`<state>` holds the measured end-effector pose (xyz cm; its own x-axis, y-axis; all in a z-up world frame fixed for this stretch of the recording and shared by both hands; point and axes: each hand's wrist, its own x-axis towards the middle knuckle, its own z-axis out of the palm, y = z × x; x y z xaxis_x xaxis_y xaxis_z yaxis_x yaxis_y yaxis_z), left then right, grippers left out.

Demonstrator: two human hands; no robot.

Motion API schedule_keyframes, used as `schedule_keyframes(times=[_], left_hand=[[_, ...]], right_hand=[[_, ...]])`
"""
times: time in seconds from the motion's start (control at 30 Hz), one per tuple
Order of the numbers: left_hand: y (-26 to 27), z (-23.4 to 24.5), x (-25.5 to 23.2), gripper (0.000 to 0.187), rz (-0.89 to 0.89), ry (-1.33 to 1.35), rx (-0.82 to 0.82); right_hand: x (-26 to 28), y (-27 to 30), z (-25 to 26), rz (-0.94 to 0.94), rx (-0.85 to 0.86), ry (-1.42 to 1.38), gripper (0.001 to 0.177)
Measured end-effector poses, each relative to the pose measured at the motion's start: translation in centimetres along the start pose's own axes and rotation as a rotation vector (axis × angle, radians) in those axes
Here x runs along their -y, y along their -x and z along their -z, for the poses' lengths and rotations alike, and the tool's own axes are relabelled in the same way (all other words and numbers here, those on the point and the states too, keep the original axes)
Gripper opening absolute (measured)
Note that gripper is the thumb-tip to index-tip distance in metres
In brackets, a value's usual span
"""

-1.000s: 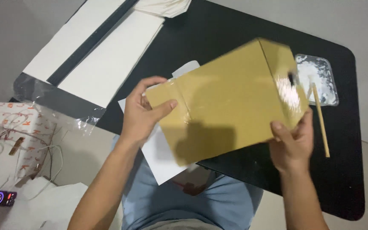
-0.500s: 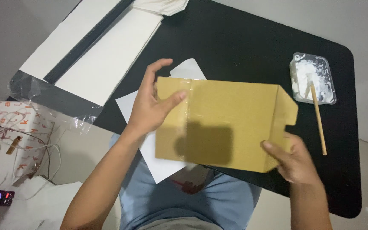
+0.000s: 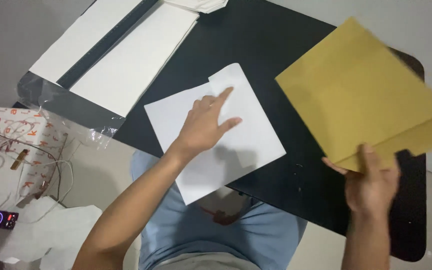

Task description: A person is manually constructing a paper bag by folding paper sheets and applying glue with a brush.

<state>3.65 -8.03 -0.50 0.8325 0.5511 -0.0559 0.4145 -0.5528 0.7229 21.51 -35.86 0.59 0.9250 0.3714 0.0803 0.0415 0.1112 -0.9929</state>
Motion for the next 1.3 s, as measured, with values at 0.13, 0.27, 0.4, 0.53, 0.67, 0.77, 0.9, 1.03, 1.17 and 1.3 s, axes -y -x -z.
schedule_keyframes(times=[0.13, 0.27, 0.4, 0.53, 0.67, 0.77, 0.9, 1.03, 1.17, 1.3], left_hand=[[0.4, -1.2, 0.1, 0.079, -0.104, -0.227, 0.124], [4.4, -2.3, 0.2, 0.098, -0.209, -0.493, 0.19], [8.3, -1.8, -1.8, 0.131, -0.217, -0.48, 0.323], [10.6, -3.1, -0.4, 0.129, -0.321, -0.546, 0.28], [11.1, -4.6, 1.6, 0.123, -0.438, -0.507, -0.062], [10.1, -4.0, 1.7, 0.099, -0.357, -0.37, 0.05], [9.0, -3.8, 1.4, 0.094, -0.343, -0.252, -0.037], [8.1, -3.2, 0.3, 0.094, -0.271, -0.243, -0.006], [6.9, -4.3, -0.3, 0.099, -0.176, -0.307, -0.032], [6.5, -5.3, -0.3, 0.099, -0.163, -0.334, 0.013]], right_hand=[[-2.1, -0.2, -1.7, -0.076, 0.049, -0.043, 0.049], [-6.4, -1.0, -0.9, -0.064, -0.013, 0.061, 0.036], [-3.7, 0.4, -3.1, -0.145, 0.038, 0.079, 0.04], [-5.4, 0.7, -3.2, -0.294, 0.11, -0.009, 0.016], [-5.8, 2.0, -4.3, -0.467, 0.126, 0.046, 0.027], [-6.4, 2.5, -4.4, -0.587, 0.219, 0.122, 0.031], [-6.6, 3.2, -3.9, -0.626, 0.383, 0.166, 0.046], [-5.0, 2.9, -2.8, -0.667, 0.729, 0.369, 0.061], [-2.5, 3.1, -3.2, -0.751, 0.769, 0.416, 0.077], [-4.2, 3.2, -2.2, -0.695, 0.732, 0.374, 0.075]])
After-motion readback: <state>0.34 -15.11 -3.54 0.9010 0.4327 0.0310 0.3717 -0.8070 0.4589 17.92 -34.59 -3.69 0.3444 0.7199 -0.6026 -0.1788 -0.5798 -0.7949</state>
